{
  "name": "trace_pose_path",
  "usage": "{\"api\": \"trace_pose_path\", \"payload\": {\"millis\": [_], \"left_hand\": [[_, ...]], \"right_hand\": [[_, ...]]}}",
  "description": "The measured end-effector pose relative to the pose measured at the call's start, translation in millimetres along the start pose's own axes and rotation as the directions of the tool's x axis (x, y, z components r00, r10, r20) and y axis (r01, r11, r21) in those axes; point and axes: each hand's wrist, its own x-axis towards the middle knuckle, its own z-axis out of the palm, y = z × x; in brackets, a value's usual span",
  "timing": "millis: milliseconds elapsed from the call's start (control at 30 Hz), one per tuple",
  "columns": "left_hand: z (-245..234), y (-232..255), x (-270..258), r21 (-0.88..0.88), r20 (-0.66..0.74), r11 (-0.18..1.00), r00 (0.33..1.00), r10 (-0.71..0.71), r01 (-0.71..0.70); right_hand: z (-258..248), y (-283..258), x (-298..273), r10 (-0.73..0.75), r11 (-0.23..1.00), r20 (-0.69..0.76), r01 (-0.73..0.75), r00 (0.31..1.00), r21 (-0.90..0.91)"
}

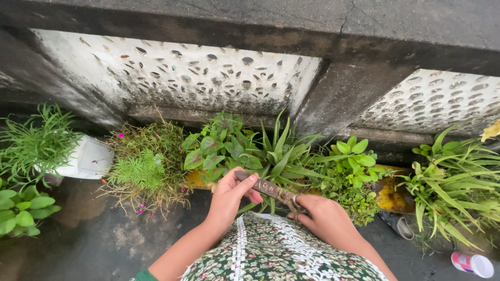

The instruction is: The person trims stems and leaves from potted plants using shears and pulls weeds from the soil by hand.

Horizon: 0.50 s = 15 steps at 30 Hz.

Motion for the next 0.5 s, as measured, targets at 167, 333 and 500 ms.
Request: {"api": "trace_pose_path", "payload": {"millis": [167,333,500], "left_hand": [[12,-8,2,0.004,0.017,1.000,1.000,0.009,-0.009],[40,-19,9,0.003,0.052,0.999,0.998,0.036,-0.036],[88,-41,25,-0.005,0.081,0.998,0.995,0.062,-0.062]], "right_hand": [[14,13,-3,-0.037,0.997,-0.132,0.046,0.991,0.061],[-1,40,-20,-0.085,0.982,-0.256,0.125,0.963,0.145],[-32,79,-33,0.007,0.997,-0.199,0.008,0.980,0.075]]}}
